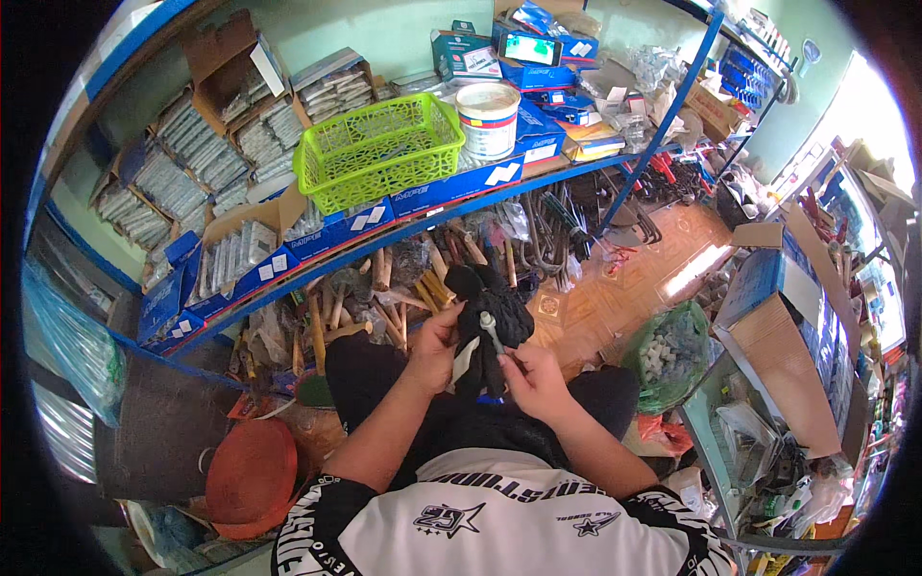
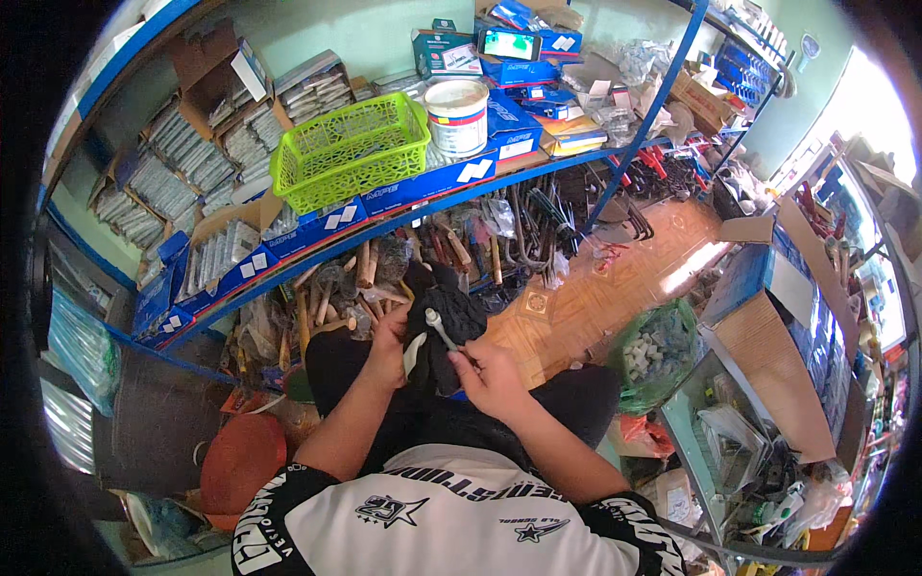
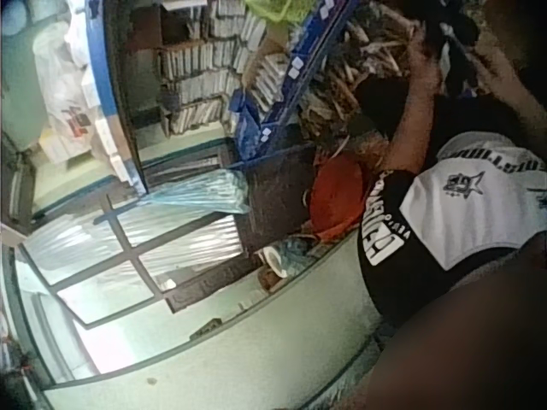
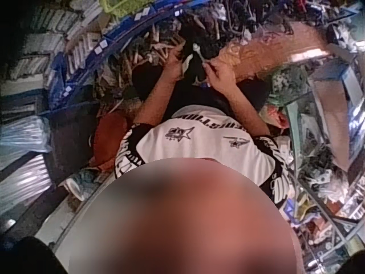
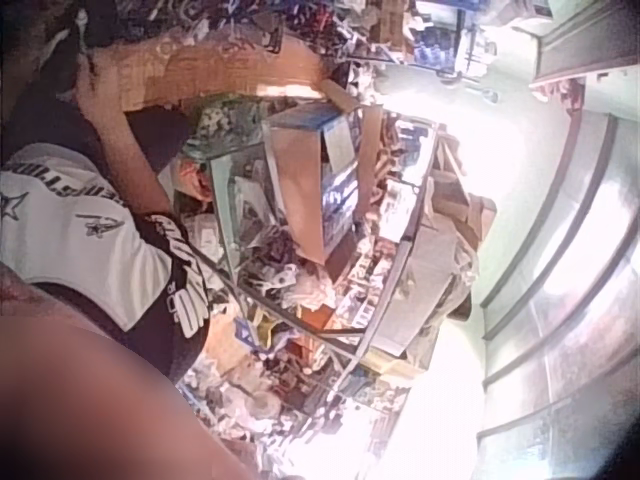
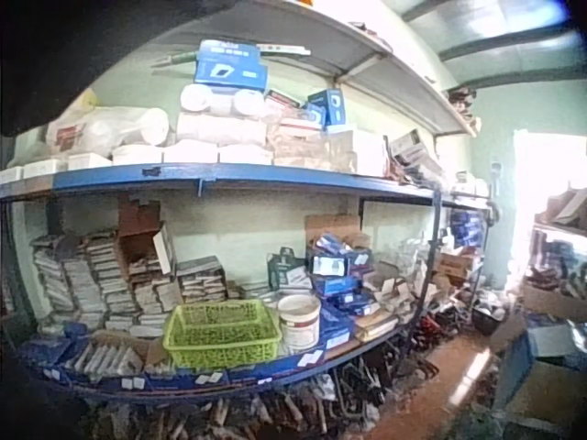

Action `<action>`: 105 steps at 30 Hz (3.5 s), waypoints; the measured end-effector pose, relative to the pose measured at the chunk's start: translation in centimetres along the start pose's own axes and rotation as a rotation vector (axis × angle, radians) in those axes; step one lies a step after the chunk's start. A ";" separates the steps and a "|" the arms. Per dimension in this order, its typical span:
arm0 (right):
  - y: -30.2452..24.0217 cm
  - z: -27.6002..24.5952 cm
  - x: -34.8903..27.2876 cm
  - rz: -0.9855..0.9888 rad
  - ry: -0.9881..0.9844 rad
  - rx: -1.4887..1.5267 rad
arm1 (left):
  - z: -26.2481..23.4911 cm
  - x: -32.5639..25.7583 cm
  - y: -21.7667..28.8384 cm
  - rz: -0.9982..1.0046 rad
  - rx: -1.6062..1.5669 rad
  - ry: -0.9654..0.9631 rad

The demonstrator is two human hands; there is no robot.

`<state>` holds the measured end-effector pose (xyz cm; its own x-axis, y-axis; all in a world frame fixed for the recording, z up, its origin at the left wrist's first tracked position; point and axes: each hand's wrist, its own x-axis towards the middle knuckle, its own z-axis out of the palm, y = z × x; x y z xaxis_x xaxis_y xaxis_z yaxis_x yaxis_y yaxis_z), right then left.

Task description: Assembling small metal components with a black fabric piece.

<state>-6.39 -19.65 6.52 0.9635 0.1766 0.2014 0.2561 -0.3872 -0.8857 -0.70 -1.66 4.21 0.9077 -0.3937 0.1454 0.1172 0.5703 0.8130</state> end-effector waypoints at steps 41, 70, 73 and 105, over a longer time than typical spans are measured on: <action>-0.8 5.2 3.0 0.360 -0.071 0.417 | -0.7 2.7 5.0 -0.040 0.001 0.324; -6.1 1.4 35.6 -0.649 0.079 -0.531 | -16.9 -6.9 12.5 0.656 -0.049 0.497; -5.6 -2.6 37.9 -0.609 0.268 -0.480 | -17.3 -9.8 12.3 0.645 -0.090 0.519; -1.7 -7.9 50.5 0.100 -0.698 -1.363 | -9.4 -12.1 19.8 0.402 0.905 0.727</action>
<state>42.49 -17.23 21.51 0.8523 0.3259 -0.4092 0.4451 -0.8628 0.2399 -5.53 21.20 13.25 0.8621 0.3535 0.3631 -0.2817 -0.2614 0.9232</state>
